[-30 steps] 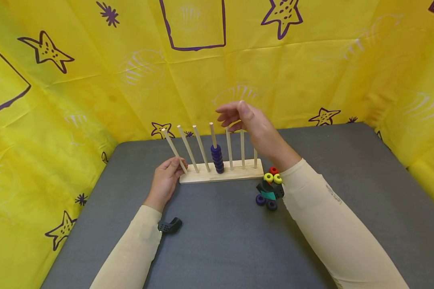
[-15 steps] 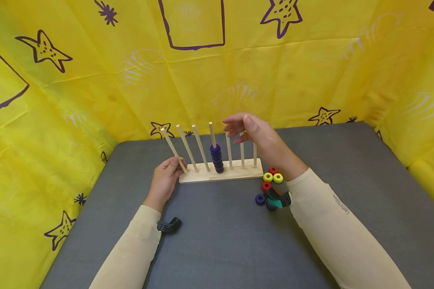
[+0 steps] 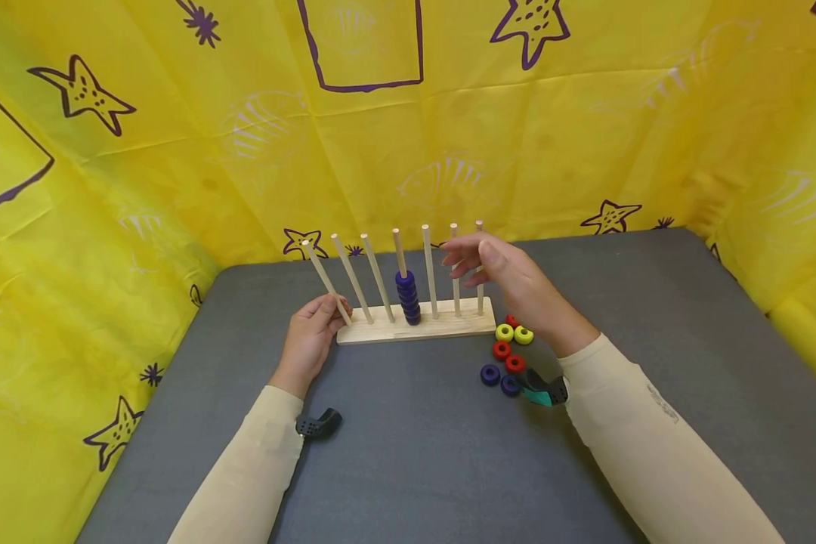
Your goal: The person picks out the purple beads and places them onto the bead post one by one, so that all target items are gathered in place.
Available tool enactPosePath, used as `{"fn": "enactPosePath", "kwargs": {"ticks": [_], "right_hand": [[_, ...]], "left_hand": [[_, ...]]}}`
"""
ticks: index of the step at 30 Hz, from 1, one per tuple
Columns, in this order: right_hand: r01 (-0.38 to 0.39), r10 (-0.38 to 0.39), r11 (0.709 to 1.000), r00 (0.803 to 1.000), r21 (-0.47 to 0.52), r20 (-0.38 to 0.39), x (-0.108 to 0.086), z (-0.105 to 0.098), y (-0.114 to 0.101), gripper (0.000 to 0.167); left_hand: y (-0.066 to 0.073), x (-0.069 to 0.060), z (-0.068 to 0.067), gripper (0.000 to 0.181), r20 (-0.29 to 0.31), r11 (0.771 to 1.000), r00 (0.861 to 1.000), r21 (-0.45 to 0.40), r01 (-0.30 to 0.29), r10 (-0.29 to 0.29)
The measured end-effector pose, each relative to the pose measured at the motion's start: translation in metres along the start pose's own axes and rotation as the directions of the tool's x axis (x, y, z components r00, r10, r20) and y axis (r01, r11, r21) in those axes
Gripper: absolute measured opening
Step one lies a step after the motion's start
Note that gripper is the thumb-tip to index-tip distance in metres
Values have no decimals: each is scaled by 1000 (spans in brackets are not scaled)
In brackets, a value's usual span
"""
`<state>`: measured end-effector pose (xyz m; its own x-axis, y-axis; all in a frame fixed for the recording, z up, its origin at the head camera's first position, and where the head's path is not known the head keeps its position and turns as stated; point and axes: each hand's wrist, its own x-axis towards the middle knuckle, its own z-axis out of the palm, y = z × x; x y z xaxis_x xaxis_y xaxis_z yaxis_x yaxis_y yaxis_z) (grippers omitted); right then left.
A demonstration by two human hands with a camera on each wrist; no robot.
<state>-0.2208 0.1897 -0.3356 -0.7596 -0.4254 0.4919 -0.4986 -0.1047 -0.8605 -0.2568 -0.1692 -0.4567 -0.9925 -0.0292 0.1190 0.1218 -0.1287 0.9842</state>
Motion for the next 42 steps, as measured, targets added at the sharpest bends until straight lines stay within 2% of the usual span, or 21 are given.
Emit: {"fn": "enactPosePath", "kwargs": {"ticks": [8, 22, 29, 42], "right_hand": [[-45, 45, 999, 999, -12, -22, -17, -8, 2, 60], [-97, 95, 986, 995, -139, -15, -45, -22, 14, 52], [-165, 166, 960, 986, -225, -12, -65, -28, 26, 50], [-182, 190, 959, 982, -217, 17, -101, -36, 45, 45]], "left_hand": [[1, 0, 1, 39, -6, 1000, 1000, -14, -7, 7], [0, 0, 0, 42, 5, 1000, 1000, -10, -4, 4], [-1, 0, 0, 39, 10, 1000, 1000, -19, 2, -2], [3, 0, 1, 43, 2, 1000, 1000, -8, 11, -11]]}}
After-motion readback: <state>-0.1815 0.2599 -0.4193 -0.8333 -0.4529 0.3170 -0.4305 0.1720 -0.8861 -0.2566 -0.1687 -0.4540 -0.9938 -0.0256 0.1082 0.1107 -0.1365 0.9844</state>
